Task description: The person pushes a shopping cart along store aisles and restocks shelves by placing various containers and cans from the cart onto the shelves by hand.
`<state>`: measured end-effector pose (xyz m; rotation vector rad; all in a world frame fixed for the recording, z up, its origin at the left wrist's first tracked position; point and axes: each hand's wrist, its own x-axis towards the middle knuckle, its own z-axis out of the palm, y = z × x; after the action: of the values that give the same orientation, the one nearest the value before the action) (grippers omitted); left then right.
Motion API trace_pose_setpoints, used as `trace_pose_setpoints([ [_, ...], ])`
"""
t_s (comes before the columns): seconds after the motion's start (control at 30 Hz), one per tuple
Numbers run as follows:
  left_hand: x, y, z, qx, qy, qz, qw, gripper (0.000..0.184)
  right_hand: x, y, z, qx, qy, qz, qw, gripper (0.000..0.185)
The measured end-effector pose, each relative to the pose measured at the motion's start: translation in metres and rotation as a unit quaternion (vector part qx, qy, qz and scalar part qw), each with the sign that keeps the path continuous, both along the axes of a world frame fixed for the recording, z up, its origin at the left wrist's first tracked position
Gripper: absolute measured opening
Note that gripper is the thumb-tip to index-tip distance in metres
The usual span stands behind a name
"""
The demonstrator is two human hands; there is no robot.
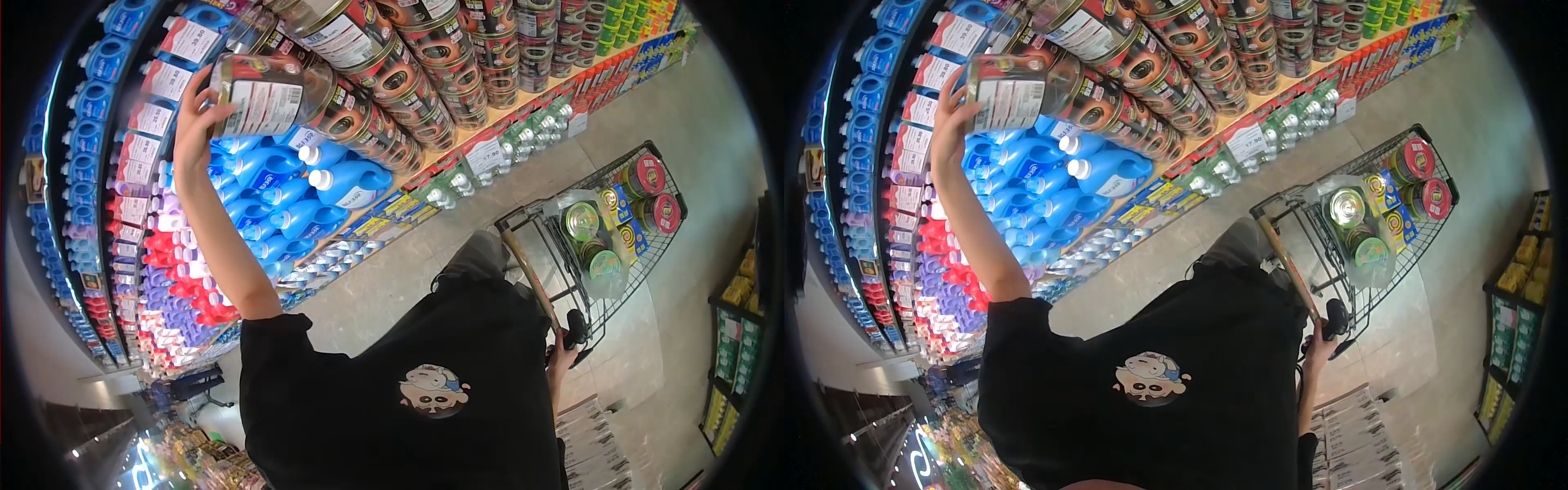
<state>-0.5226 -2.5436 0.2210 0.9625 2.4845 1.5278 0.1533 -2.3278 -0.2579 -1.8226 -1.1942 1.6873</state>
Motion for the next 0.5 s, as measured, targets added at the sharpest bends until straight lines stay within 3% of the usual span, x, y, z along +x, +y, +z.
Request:
trace_pose_setpoints([
  [0.13, -0.038, 0.017, -0.009, -0.017, -0.057, 0.01, 0.998, 0.084, 0.004, 0.0, -0.012, 0.011, -0.011, 0.0, 1.0, 0.023],
  [0.5, -0.055, 0.05, -0.013, -0.13, -0.025, 0.049, 0.99, 0.097, 0.021, -0.012, -0.024, 0.041, -0.004, -0.019, 0.999, 0.022],
])
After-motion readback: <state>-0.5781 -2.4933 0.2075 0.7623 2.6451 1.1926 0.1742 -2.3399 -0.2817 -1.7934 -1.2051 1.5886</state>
